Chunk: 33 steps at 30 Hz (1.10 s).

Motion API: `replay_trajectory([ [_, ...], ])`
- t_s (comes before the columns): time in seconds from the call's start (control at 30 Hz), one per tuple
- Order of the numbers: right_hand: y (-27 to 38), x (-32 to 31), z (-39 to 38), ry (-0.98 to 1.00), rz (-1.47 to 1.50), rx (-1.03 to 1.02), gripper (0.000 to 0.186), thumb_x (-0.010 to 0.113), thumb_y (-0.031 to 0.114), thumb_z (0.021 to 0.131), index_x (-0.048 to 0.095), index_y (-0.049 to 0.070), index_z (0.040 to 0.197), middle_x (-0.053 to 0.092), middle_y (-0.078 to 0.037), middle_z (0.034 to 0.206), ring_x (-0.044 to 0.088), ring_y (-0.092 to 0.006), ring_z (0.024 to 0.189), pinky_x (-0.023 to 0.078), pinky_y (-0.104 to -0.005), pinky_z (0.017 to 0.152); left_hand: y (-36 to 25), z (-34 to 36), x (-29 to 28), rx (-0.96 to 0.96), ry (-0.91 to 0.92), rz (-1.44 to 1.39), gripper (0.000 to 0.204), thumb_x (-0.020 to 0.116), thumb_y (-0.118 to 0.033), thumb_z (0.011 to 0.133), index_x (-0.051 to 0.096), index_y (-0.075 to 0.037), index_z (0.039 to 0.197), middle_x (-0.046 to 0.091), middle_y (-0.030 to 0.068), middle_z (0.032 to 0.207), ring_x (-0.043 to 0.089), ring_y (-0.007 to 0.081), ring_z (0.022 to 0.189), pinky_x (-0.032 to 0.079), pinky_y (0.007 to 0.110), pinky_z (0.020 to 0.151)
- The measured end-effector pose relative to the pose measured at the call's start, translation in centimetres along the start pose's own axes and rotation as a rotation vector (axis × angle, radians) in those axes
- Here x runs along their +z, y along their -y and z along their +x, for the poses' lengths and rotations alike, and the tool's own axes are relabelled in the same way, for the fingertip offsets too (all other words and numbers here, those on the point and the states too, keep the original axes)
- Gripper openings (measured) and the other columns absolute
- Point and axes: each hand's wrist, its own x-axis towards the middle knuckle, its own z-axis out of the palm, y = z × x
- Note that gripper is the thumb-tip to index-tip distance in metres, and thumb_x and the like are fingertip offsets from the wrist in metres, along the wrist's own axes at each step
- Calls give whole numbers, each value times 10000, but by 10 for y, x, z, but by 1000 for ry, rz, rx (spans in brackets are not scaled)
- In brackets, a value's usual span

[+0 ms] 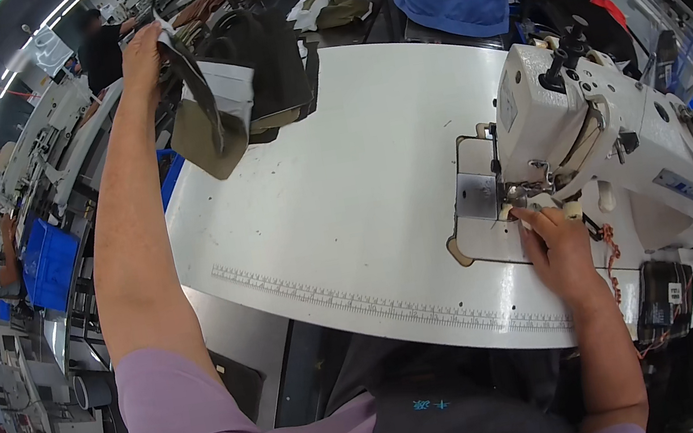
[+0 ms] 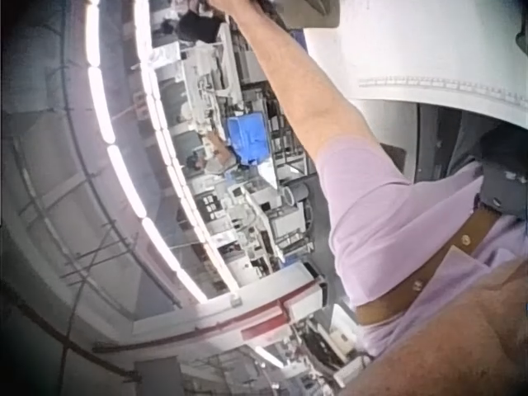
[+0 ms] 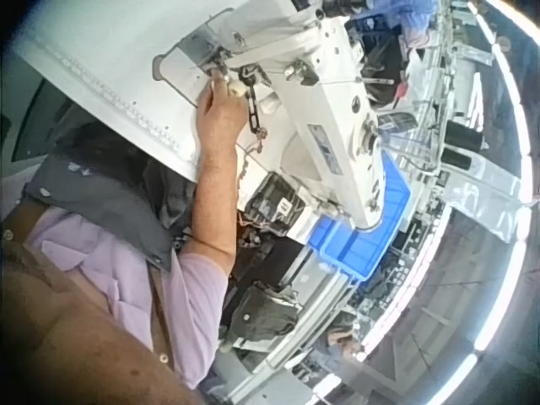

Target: Sewing structural components and seams on fabric bags using an industrial sewing machine.

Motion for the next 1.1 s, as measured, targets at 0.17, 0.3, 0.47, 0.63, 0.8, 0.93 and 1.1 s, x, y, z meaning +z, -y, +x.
replay_trajectory([
  [0.17, -3, 4, -3, -81, 0, -82, 251, 677, 46, 888, 731, 59, 1132, 598, -118, 779, 599, -310, 696, 467, -418, 650, -39, -40, -3, -21, -43, -166, 302, 642, -287, 989, 728, -24, 1112, 706, 30, 1003, 618, 132, 881, 476, 294, 837],
  [0.3, -6, 8, -6, -71, -21, -64, 225, 677, 94, 901, 737, 76, 1117, 635, -127, 836, 637, -350, 787, 509, -455, 721, -102, -55, -47, -94, 85, -282, 253, 655, -291, 984, 714, -51, 1038, 675, 24, 927, 638, 141, 853, 505, 290, 790],
  [0.47, -7, 5, -10, -99, -66, -62, 229, 675, 86, 891, 731, 73, 1112, 648, -123, 851, 650, -343, 808, 520, -463, 728, -217, -126, -46, -65, 200, -42, 317, 624, -365, 999, 729, -67, 1018, 676, -7, 859, 627, 93, 724, 516, 278, 682],
  [0.63, -9, 9, -9, -130, -75, -125, 224, 672, 87, 884, 728, 77, 1101, 665, -118, 859, 668, -337, 835, 534, -457, 740, -204, -208, 38, 72, 722, 408, 317, 627, -286, 912, 636, -3, 769, 539, -7, 662, 491, 63, 654, 436, 314, 604],
  [0.8, -10, 16, -9, -162, -60, -145, 195, 667, 107, 897, 742, 100, 1076, 676, -108, 865, 673, -335, 843, 536, -462, 752, -118, -352, 159, -81, 758, 437, 342, 592, -331, 966, 696, -8, 920, 700, 195, 877, 678, 342, 813, 512, 420, 754],
  [0.93, -13, 12, -11, -188, -68, -144, 169, 679, 105, 886, 758, 108, 1035, 643, -82, 833, 658, -312, 841, 522, -440, 747, -113, -386, 178, 72, 650, 133, 259, 639, -270, 947, 662, -14, 980, 631, 153, 875, 633, 322, 761, 519, 441, 721],
  [1.1, -15, 5, -12, -246, -138, -104, 209, 720, 101, 851, 756, 125, 1055, 641, -40, 910, 634, -251, 941, 477, -425, 853, -110, -382, 188, 253, 832, 102, 258, 704, -31, 765, 620, -20, 1008, 560, 87, 892, 523, 201, 718, 468, 322, 685],
])
